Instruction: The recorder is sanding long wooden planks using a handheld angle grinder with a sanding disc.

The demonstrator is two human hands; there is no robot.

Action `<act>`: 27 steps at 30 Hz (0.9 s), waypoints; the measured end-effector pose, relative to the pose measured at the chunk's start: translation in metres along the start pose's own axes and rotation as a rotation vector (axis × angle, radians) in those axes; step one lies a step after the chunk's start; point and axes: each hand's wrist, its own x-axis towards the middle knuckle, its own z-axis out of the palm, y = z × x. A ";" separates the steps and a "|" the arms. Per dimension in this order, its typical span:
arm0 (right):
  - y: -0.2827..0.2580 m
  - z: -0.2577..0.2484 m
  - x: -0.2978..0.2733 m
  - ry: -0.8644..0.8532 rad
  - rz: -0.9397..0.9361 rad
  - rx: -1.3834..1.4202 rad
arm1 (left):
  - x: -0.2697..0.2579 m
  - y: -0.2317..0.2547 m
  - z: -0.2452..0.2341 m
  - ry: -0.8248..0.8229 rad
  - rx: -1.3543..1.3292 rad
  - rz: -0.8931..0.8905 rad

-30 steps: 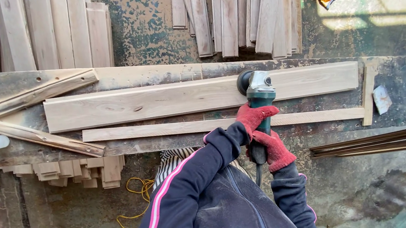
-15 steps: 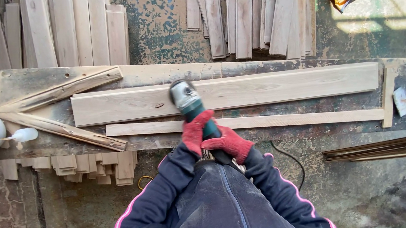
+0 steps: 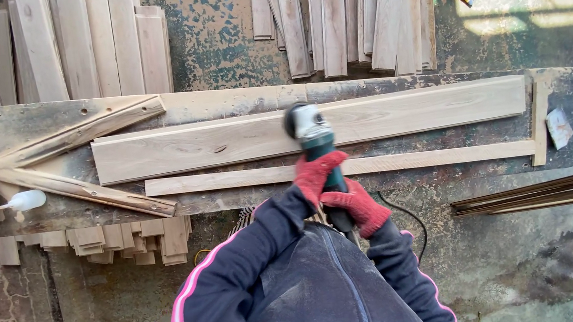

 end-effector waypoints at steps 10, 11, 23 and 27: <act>0.015 -0.022 -0.015 0.100 0.005 -0.032 | -0.016 -0.017 0.021 -0.009 0.147 -0.077; 0.011 -0.011 -0.013 0.092 0.006 -0.030 | -0.016 -0.009 0.010 -0.002 0.148 -0.073; -0.017 0.043 -0.006 -0.145 0.003 -0.196 | -0.006 0.011 -0.052 0.171 0.031 -0.023; -0.008 0.008 -0.020 0.033 0.025 -0.085 | 0.000 -0.014 -0.007 0.045 0.037 -0.109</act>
